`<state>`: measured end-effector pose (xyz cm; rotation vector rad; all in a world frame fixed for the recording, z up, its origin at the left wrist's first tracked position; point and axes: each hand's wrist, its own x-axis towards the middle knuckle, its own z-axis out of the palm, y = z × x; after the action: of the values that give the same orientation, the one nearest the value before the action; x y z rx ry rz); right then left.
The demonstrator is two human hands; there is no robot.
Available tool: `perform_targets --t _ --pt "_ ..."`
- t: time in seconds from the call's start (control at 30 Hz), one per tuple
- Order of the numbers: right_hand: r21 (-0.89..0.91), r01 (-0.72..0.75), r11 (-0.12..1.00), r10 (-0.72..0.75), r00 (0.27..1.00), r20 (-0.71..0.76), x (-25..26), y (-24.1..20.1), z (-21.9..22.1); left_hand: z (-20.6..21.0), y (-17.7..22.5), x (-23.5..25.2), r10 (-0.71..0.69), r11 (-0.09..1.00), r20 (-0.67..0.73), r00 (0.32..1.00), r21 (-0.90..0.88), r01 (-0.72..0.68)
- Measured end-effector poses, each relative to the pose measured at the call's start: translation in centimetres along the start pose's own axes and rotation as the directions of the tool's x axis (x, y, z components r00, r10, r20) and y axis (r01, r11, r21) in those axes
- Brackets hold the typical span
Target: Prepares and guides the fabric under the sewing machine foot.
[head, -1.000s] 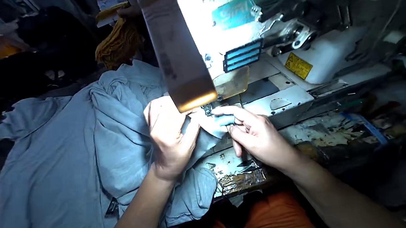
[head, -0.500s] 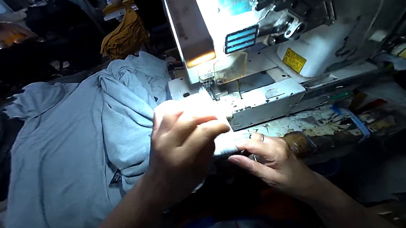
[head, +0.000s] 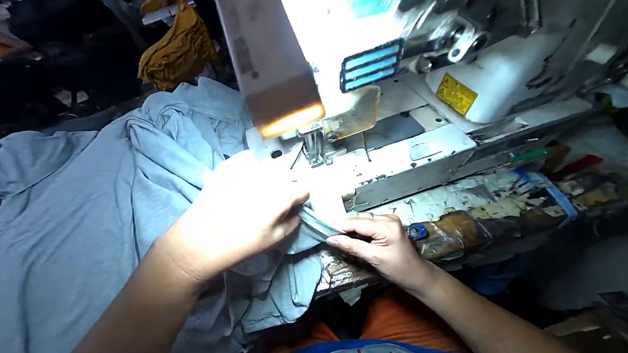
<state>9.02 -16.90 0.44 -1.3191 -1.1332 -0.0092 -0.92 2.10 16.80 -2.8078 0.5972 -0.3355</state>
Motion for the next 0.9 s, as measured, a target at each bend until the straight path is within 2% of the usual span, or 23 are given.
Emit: perform_targets --t 0.3,0.43,0.57,0.7,0.83,0.9 --pt "0.038 -0.029 0.999 0.028 0.999 0.041 1.6 0.9 -0.2 -1.3 -1.1 0.5 -0.09 0.996 -0.009 0.996 -0.023 0.09" --pt "0.051 -0.051 0.997 0.049 0.998 0.042 1.6 0.7 -0.3 -1.7 -0.7 0.6 -0.034 0.999 0.002 0.999 -0.013 0.034" --pt "0.037 -0.05 0.998 0.048 0.998 0.045 1.7 0.8 -0.3 -1.4 -1.3 0.8 -0.092 0.995 -0.027 0.995 -0.033 0.091" --pt "0.026 -0.044 0.999 0.043 0.998 0.035 1.7 0.8 -0.4 -1.8 -0.1 0.8 -0.044 0.999 -0.03 0.999 -0.027 0.043" --pt "-0.011 -0.032 0.999 0.032 0.999 0.035 1.8 0.8 -0.3 -1.2 -0.9 0.7 -0.106 0.994 -0.059 0.993 -0.04 0.103" --pt "-0.015 -0.027 1.0 0.028 0.999 0.035 1.8 0.7 -0.4 -1.4 -0.5 0.8 -0.078 0.996 -0.075 0.994 -0.035 0.076"
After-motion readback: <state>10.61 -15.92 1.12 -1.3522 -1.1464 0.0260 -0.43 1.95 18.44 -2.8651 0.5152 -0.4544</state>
